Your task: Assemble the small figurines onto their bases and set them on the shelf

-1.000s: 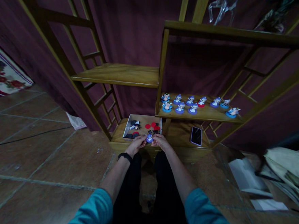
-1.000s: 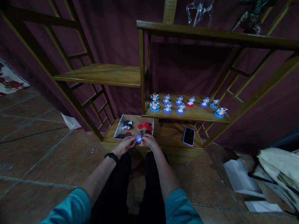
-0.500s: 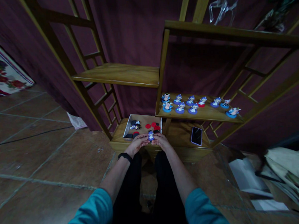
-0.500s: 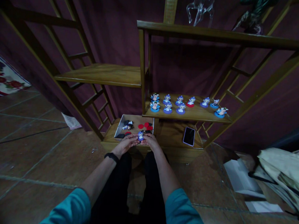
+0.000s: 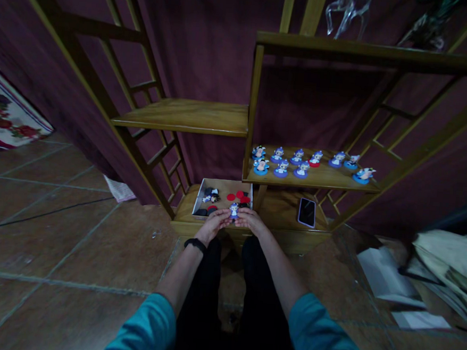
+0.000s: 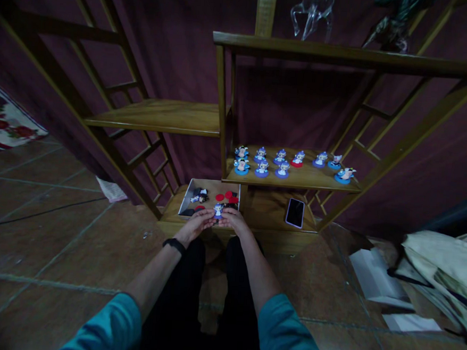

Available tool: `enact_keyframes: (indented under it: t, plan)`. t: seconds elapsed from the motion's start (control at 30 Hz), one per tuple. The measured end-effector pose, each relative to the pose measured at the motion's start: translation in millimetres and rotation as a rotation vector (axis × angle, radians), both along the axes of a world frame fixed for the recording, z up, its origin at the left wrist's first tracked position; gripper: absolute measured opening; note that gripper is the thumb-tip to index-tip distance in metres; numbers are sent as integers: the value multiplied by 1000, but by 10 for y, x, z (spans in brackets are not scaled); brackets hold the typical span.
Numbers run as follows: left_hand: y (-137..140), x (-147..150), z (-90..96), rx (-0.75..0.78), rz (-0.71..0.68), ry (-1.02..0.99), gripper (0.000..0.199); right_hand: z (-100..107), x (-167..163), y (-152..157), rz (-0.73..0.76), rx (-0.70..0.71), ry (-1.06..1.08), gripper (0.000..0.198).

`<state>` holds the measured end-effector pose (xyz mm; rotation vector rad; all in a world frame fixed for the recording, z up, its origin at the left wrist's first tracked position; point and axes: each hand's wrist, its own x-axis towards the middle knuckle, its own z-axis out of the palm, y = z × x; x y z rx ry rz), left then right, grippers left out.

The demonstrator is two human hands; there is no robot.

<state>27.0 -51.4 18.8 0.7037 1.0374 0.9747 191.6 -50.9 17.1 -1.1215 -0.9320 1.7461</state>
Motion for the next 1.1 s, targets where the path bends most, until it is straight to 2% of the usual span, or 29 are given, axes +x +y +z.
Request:
enact_keyframes:
  t: [0.2,0.67,0.87,1.1]
  plan:
    - [12,-10,-12,-3,7,19,18,33,-9,20,16,-33,-56,17]
    - [9,-17,-8,-23,13,38,15,4,-12,-13,-9,63,45,19]
    - [18,-18,-26,-24,13,37,16,57,-27,-53,-24,70,63,19]
    - [-3,-3,8,-43,34,46,17,21,-31,-26,-49,53,64,13]
